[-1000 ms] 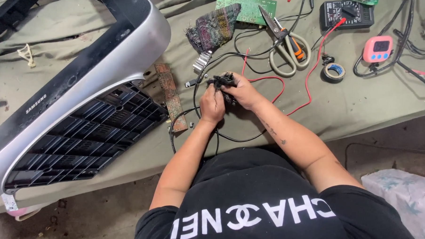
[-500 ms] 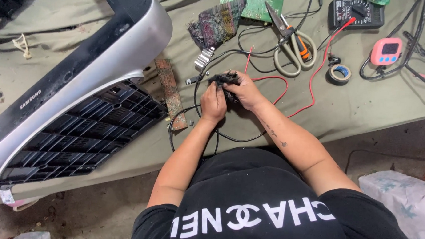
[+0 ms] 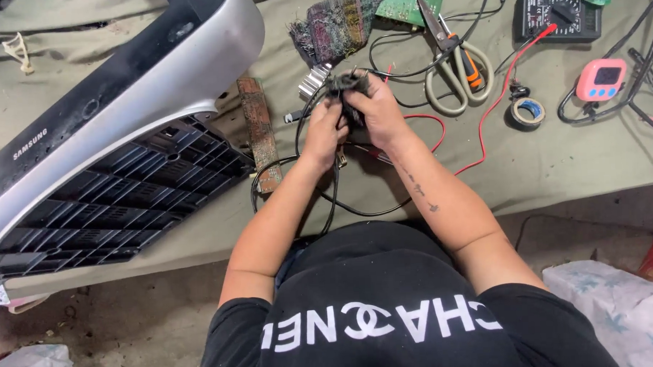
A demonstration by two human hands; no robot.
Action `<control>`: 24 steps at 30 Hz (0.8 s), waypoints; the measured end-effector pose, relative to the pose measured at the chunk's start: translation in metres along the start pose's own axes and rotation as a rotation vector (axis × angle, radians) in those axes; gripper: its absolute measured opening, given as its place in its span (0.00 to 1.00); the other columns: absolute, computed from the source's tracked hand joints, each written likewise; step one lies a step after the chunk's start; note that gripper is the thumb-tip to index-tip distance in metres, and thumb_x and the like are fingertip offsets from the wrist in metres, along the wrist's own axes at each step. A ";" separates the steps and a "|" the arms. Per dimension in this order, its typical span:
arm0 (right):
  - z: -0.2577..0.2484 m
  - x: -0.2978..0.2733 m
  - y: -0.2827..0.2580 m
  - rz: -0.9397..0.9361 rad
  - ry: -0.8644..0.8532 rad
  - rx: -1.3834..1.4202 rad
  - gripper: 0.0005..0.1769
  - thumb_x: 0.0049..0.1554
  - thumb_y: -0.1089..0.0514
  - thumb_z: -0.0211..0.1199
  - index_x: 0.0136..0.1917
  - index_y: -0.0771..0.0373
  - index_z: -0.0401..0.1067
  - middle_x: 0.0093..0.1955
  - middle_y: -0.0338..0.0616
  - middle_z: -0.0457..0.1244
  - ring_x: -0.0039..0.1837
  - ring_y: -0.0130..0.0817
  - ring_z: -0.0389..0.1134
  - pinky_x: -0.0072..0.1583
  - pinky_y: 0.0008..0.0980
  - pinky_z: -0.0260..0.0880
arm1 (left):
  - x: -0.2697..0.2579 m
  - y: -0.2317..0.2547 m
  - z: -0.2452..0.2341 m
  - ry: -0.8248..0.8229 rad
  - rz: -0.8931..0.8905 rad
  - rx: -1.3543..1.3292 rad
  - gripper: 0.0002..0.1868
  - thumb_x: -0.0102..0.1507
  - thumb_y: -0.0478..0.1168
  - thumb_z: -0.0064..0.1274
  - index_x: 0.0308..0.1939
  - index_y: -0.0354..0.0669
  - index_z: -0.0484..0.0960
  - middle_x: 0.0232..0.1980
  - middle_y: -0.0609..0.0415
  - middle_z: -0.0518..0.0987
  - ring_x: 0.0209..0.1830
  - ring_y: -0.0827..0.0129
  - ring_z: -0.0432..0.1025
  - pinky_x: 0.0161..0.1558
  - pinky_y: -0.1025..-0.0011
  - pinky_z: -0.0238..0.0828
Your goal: The person cleans a black electrical plug with a cloth, then uses a multimeter to test the wires. They proceed to wrap the exposed wire ends with white electrical tape and connect the multimeter probes to the taped wires.
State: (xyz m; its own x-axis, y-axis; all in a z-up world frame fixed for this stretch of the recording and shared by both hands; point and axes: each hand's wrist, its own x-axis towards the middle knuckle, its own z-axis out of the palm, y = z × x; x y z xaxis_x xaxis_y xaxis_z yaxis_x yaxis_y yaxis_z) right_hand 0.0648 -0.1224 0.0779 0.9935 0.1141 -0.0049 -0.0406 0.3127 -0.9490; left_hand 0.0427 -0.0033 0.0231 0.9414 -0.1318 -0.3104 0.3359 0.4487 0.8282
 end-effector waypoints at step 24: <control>0.014 0.014 0.049 -0.185 0.148 -0.353 0.10 0.61 0.51 0.70 0.44 0.57 0.79 0.34 0.37 0.68 0.40 0.22 0.65 0.44 0.28 0.71 | -0.020 -0.019 -0.005 0.202 0.044 -0.048 0.09 0.72 0.46 0.41 0.43 0.54 0.77 0.28 0.71 0.69 0.19 0.87 0.62 0.20 0.88 0.55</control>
State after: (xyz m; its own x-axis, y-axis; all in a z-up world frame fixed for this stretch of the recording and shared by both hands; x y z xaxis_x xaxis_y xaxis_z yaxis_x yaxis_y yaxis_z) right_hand 0.0755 -0.0927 0.0361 0.9862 -0.0579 0.1549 0.1534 -0.0296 -0.9877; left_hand 0.0172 -0.0047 0.0114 0.9285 0.0663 -0.3654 0.2881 0.4924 0.8213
